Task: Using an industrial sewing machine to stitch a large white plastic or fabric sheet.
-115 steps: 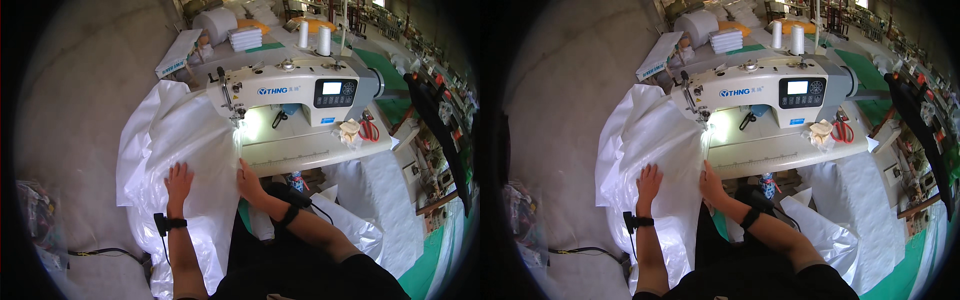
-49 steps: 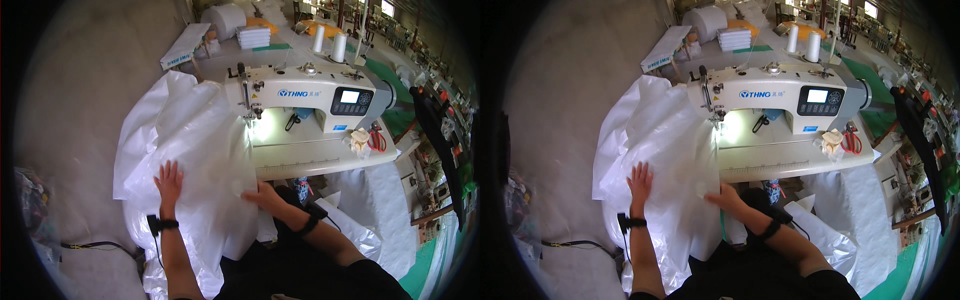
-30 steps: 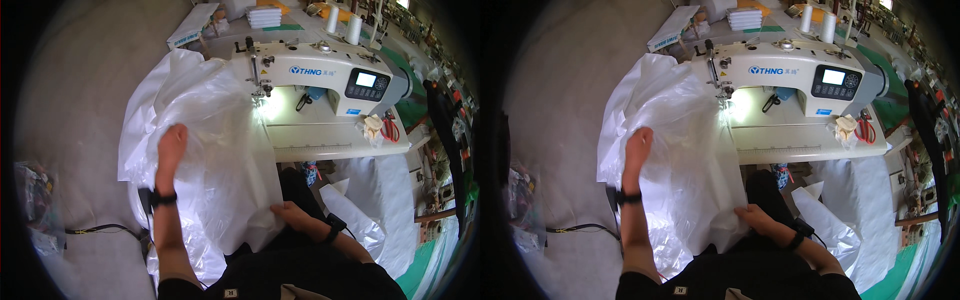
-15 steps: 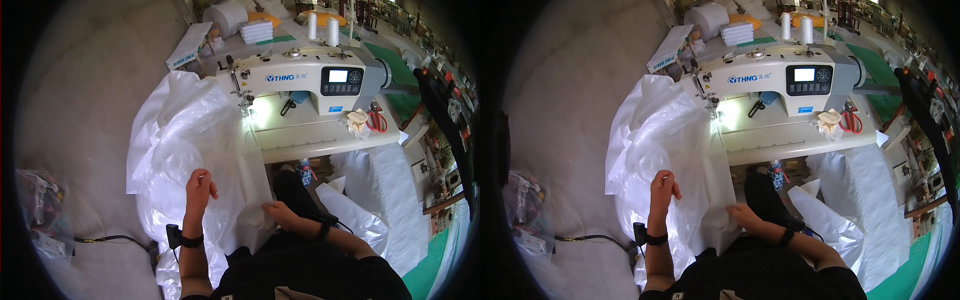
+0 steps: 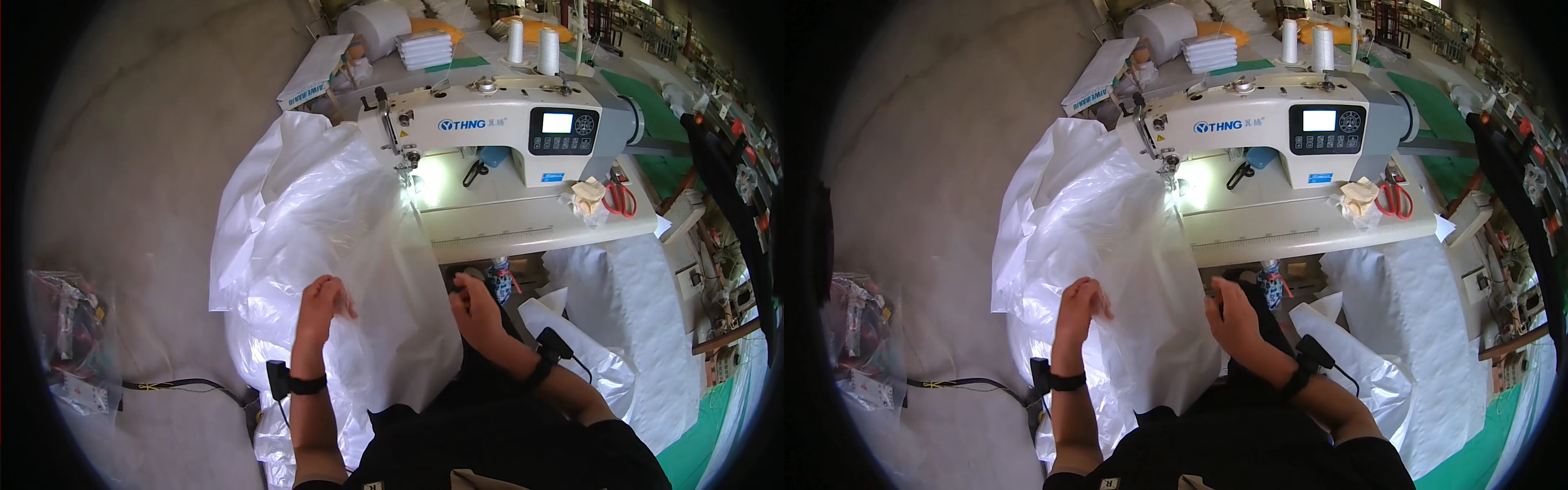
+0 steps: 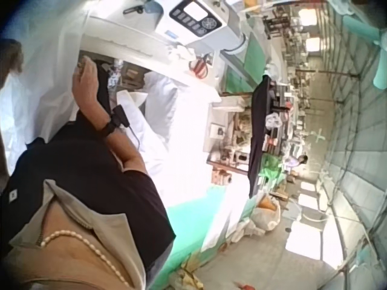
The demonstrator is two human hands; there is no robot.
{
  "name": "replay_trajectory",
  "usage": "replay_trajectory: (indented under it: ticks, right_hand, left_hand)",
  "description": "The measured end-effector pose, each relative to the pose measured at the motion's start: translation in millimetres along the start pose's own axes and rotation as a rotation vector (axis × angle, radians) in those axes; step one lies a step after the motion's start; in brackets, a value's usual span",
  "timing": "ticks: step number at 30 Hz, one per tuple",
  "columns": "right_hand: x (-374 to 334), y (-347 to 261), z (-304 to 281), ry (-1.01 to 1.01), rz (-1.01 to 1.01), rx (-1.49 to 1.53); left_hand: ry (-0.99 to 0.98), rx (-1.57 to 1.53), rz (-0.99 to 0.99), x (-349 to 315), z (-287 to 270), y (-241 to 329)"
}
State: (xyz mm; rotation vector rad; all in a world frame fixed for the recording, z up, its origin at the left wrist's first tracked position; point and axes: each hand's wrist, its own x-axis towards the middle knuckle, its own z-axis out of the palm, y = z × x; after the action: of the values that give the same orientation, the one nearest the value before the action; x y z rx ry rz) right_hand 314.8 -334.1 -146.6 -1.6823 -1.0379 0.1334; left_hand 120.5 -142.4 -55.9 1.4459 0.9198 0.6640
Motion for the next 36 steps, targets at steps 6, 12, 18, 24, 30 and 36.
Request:
replay_trajectory:
  ticks: [6, 12, 18, 24, 30, 36]
  right_hand:
    - [58, -62, 27, -0.481, 0.583, 1.002]
    - [81, -44, 71, -0.513, 0.915, 1.383]
    - [49, -19, 46, -0.574, 0.764, 0.854]
    - [-2, 12, 8, -0.753, 0.865, 0.646]
    - [-8, 36, 4, -0.952, 0.818, 0.114]
    - [13, 37, 50, -0.34, 0.439, 0.581]
  left_hand:
    - [-0.18, -0.306, -0.065, -1, -19, 17]
    - [-0.16, -0.066, -0.185, -22, 8, 14]
    - [0.156, 0.916, 0.383, 27, -27, -33]
    - [0.348, 1.368, 0.306, 122, -159, -103]
    - [0.353, 1.408, 0.133, 178, -187, -87]
    - [0.323, 1.408, 0.11, 192, -189, -81]
